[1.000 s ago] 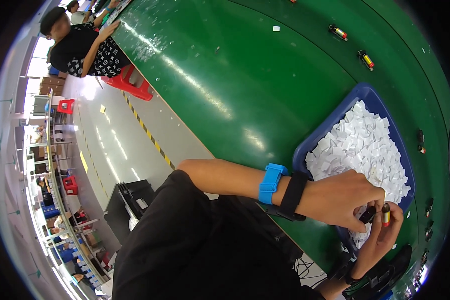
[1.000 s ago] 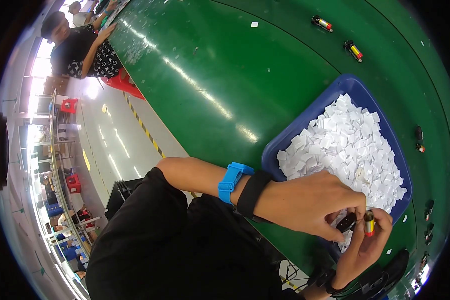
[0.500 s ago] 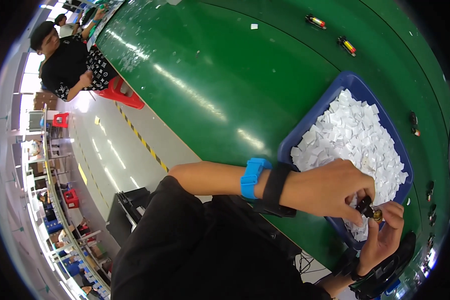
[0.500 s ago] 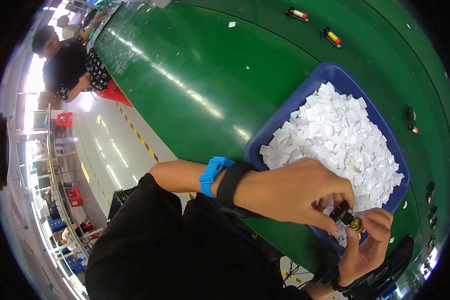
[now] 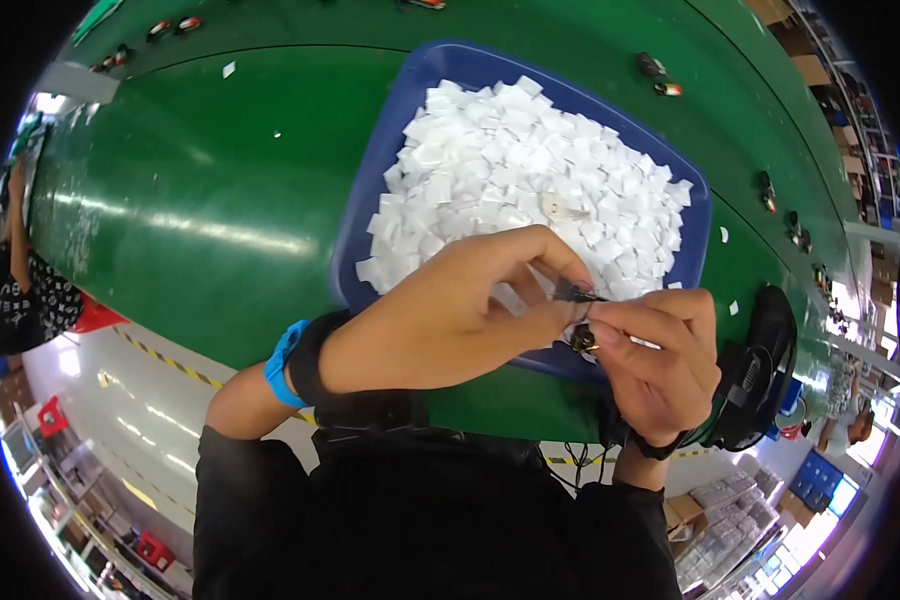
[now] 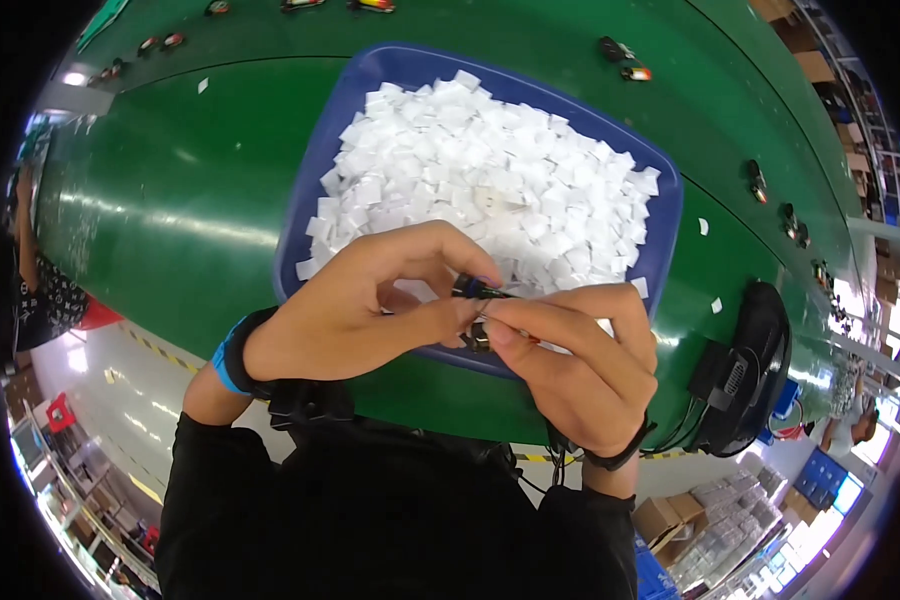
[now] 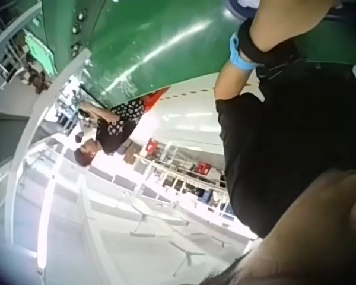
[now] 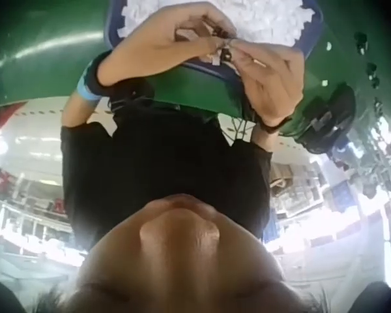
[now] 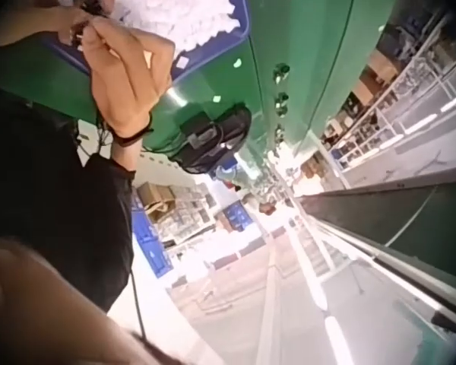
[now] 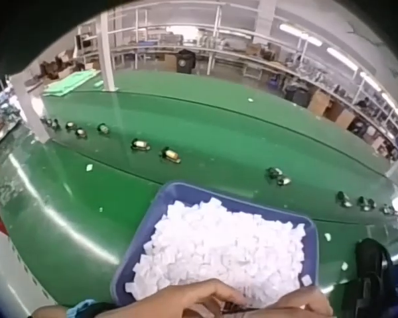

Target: The person picks up a battery and a circuit board, fits them together by hand, and places the assembly onto the green conveyor belt, repeating this process for several units.

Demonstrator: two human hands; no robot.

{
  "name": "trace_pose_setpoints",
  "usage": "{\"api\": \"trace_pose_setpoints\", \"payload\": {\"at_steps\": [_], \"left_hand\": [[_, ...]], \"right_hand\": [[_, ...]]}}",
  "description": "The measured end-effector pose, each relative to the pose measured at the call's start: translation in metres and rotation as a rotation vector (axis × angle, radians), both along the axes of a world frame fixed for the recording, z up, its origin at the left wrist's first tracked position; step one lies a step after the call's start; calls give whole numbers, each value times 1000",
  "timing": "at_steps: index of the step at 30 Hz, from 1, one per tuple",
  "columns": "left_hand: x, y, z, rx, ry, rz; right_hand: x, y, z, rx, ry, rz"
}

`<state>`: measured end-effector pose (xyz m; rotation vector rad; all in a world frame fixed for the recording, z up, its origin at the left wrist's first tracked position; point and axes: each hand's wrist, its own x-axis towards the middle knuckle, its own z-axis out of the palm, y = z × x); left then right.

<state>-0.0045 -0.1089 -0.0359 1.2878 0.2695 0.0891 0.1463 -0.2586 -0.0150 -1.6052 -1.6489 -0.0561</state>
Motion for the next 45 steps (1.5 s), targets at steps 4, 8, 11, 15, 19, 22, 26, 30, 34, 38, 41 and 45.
{"api": "trace_pose_setpoints", "payload": {"at_steps": [4, 8, 11, 15, 19, 22, 26, 30, 34, 38, 41, 45], "left_hand": [[7, -5, -2, -140, 39, -42], [5, -7, 3, -13, 65, -3], [6, -7, 6, 100, 106, -23], [5, -8, 8, 142, 8, 22], [6, -7, 11, 47, 123, 25], [10, -8, 15, -26, 19, 154], [8, -16, 14, -22, -21, 235], [10, -22, 9, 142, -151, 254], [9, -20, 7, 433, -206, 213], [6, -21, 11, 561, -142, 215], [4, -25, 15, 546, -105, 256], [4, -26, 15, 575, -108, 286]], "right_hand": [[4, -4, -1, -23, 33, -19], [3, -5, -4, -43, 22, -70], [5, -4, -7, -28, -9, -106], [5, 0, -6, -14, -49, -85], [1, 4, 6, -3, -50, -137], [7, -11, 9, -55, 297, -205], [9, -14, 1, -114, 581, -102], [6, -17, -4, -91, 646, -32], [6, -21, -11, -26, 696, -18], [6, -23, -11, -22, 733, -13], [5, -20, -11, -21, 729, -11], [3, -18, -14, -16, 734, -2]]}}
